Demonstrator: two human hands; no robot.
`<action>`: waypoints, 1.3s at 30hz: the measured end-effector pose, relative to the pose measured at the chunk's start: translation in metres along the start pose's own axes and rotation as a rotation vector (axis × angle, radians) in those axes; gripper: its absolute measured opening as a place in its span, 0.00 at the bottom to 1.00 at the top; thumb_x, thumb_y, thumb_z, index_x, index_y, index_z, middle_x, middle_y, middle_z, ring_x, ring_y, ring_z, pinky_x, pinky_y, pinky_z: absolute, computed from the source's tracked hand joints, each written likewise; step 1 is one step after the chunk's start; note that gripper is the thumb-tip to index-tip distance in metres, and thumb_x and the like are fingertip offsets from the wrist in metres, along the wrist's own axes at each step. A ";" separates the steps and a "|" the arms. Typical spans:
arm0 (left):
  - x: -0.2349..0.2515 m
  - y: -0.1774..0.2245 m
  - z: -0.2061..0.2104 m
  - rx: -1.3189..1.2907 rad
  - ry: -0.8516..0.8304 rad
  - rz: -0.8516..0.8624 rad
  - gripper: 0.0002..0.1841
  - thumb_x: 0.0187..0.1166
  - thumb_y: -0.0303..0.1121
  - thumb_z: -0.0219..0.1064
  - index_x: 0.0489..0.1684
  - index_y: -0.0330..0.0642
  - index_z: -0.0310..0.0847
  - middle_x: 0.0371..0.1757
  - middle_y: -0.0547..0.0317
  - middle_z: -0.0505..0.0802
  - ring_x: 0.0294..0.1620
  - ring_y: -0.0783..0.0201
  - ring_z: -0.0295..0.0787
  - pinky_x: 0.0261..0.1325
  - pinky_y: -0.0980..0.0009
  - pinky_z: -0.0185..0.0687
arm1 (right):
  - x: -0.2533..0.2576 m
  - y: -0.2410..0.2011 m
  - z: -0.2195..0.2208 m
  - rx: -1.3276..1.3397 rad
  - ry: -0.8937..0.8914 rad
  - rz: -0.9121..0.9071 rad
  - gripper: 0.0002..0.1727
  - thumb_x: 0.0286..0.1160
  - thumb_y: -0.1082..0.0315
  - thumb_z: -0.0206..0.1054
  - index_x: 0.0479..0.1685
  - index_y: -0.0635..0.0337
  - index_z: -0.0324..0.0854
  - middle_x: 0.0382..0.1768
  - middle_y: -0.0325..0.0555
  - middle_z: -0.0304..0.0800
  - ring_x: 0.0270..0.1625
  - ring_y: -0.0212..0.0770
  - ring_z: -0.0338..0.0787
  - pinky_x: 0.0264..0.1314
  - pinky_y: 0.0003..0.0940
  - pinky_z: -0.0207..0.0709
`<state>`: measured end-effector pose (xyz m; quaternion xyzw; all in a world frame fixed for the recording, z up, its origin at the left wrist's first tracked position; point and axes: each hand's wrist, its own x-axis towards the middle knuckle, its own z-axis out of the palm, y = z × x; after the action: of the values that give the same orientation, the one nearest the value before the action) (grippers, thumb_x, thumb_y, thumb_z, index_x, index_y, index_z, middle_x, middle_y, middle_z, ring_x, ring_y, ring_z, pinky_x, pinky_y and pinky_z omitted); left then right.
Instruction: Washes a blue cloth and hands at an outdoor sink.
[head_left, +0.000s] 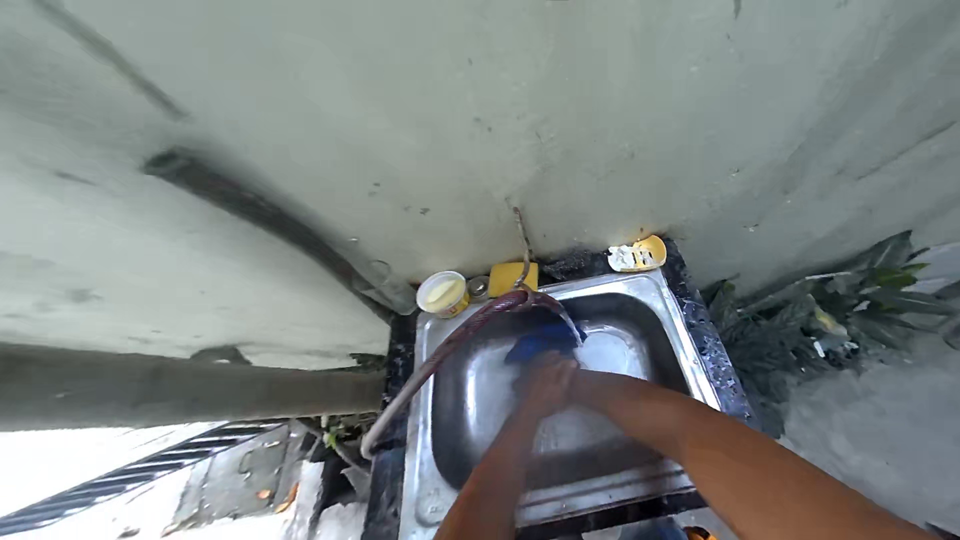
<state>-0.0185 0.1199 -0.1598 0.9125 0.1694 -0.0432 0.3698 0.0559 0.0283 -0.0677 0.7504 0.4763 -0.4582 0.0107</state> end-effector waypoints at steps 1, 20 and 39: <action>0.001 0.001 -0.007 -0.066 0.037 -0.057 0.24 0.93 0.37 0.44 0.64 0.31 0.86 0.73 0.41 0.87 0.84 0.46 0.72 0.91 0.54 0.54 | 0.033 0.023 0.003 -0.135 -0.020 -0.209 0.28 0.87 0.63 0.63 0.77 0.77 0.71 0.75 0.76 0.75 0.78 0.71 0.76 0.79 0.69 0.64; 0.035 0.032 -0.018 -0.003 0.047 -0.358 0.20 0.92 0.39 0.51 0.67 0.34 0.82 0.67 0.37 0.88 0.73 0.42 0.83 0.77 0.42 0.73 | 0.042 0.089 -0.038 0.538 0.391 -0.076 0.19 0.87 0.60 0.63 0.65 0.66 0.80 0.60 0.60 0.86 0.62 0.52 0.85 0.69 0.53 0.75; 0.025 0.031 -0.029 -0.596 0.031 -0.208 0.19 0.86 0.39 0.64 0.66 0.35 0.80 0.59 0.47 0.90 0.59 0.60 0.87 0.69 0.57 0.80 | 0.000 0.130 -0.055 0.908 0.538 -0.249 0.22 0.92 0.57 0.55 0.62 0.66 0.84 0.56 0.56 0.90 0.59 0.42 0.89 0.68 0.44 0.80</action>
<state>0.0143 0.1260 -0.1238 0.7423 0.2725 -0.0151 0.6120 0.1872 -0.0181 -0.0909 0.7083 0.3017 -0.4075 -0.4912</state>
